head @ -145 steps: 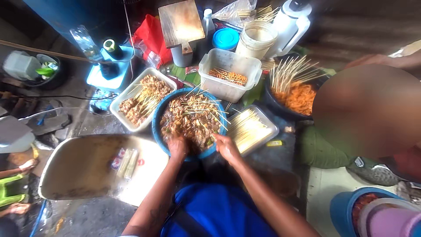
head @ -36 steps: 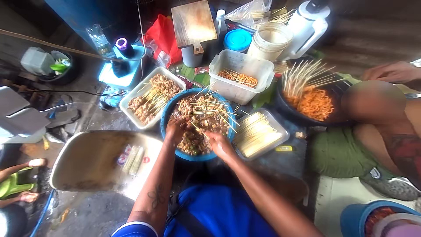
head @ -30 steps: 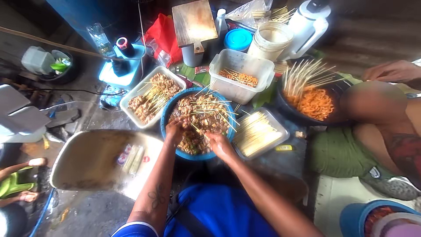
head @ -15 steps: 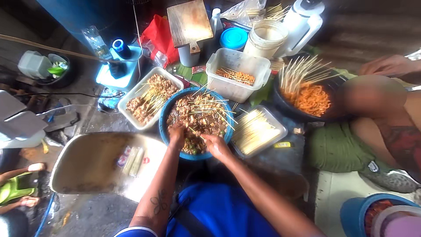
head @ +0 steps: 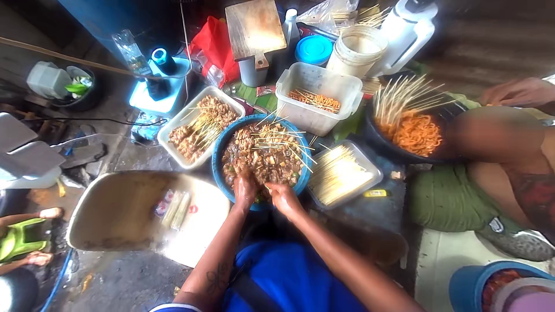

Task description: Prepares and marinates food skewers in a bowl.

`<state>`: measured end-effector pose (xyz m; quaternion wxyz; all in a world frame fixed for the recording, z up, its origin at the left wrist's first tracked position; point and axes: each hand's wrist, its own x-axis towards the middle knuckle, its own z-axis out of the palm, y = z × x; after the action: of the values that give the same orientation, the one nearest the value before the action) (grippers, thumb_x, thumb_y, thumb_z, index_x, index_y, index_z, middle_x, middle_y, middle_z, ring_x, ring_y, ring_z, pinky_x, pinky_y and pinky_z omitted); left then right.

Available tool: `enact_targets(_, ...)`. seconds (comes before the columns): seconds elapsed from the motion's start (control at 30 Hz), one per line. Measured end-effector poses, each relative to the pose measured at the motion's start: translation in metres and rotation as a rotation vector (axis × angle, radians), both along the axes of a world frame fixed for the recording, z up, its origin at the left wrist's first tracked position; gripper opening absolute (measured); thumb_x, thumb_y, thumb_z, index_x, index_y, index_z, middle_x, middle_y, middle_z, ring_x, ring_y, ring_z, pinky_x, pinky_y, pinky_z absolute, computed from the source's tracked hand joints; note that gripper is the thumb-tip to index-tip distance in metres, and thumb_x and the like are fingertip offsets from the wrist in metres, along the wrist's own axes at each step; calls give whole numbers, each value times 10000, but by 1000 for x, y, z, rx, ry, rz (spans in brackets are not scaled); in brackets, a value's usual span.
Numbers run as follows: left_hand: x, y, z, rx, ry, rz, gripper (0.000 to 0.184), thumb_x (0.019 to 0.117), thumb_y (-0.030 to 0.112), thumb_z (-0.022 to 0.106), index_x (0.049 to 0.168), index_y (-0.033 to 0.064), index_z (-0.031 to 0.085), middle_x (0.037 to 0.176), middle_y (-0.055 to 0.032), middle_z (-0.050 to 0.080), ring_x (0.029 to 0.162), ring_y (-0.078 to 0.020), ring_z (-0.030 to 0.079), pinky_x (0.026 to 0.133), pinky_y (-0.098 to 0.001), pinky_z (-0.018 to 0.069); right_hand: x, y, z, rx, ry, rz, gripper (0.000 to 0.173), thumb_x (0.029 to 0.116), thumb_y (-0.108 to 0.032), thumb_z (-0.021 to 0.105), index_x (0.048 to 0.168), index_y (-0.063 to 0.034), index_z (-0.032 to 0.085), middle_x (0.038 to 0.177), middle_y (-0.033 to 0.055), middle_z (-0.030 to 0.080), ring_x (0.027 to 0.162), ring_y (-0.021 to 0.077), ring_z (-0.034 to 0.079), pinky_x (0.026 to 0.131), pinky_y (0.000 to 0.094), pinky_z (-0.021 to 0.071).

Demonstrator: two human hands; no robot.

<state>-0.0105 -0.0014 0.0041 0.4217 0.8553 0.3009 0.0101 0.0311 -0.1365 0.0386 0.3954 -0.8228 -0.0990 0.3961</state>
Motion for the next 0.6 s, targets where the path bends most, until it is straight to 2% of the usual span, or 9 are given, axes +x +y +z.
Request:
enact_targets(0.03,-2,-6,2,-4,4,-28,282,1057,49,469,1185,-21,711,1031,-238,727,983,-401,708,921,-588,529,-2,1,1,-17,-34,-1,363,1095,-76,426,1376,-35,652,1116,224,706,945,329,675,900,493,522)
enact_targets(0.07,-4,-11,5,-14,5,-62,281,1056,43,468,1175,-32,711,1034,-244,726,992,-404,708,928,-585,528,-1,3,3,-38,-66,12,354,1096,-85,439,1372,-31,654,1208,242,701,1102,374,680,996,534,501)
enact_targets(0.13,-4,-8,4,-50,17,-96,289,1063,61,477,1211,-27,708,1079,-242,727,1037,-387,705,971,-563,519,3,7,0,-74,-82,43,364,1100,-104,430,1387,-44,646,1285,233,682,1241,377,633,1089,535,448)
enact_targets(0.23,12,18,4,5,50,-81,304,1025,111,579,1282,-40,644,1198,-242,686,1081,-361,690,989,-538,529,13,5,3,-123,-77,57,388,1109,-114,405,1436,-63,607,1295,228,673,1231,374,633,1076,529,459)
enact_targets(0.3,25,37,2,94,182,-51,364,1026,159,597,1334,-34,601,1314,-260,624,1196,-403,633,1039,-563,493,16,-2,3,-111,-57,15,399,1102,-86,392,1445,-49,593,1309,241,659,1217,384,634,1065,536,466)
enact_targets(0.4,34,58,-6,140,344,-51,334,1012,138,601,1311,-8,630,1341,-270,609,1271,-446,579,1067,-609,455,17,-11,-4,-72,-44,-31,403,1082,-51,396,1425,-37,608,1256,245,672,1096,365,668,996,525,499)
enact_targets(0.5,33,76,-8,-79,217,58,250,1005,116,621,1191,-32,700,1178,-251,692,1130,-386,660,1003,-577,499,20,-16,-5,-73,-14,-27,402,1090,-62,390,1427,-53,609,1145,230,692,958,329,675,930,498,521)
enact_targets(0.57,31,81,-12,-402,42,250,193,993,43,609,1138,-74,661,1000,-174,668,850,-219,632,787,-393,539,23,-17,-4,-61,6,-35,406,1098,-76,378,1432,-64,610,1094,220,695,904,312,664,901,485,521)
enact_targets(0.6,29,80,-8,-590,-12,348,221,989,0,580,1191,-83,613,1004,-159,636,812,-186,600,748,-359,532,25,-18,-3,-50,11,-36,407,1099,-79,377,1431,-64,611,1087,221,696,897,311,664,897,486,524)
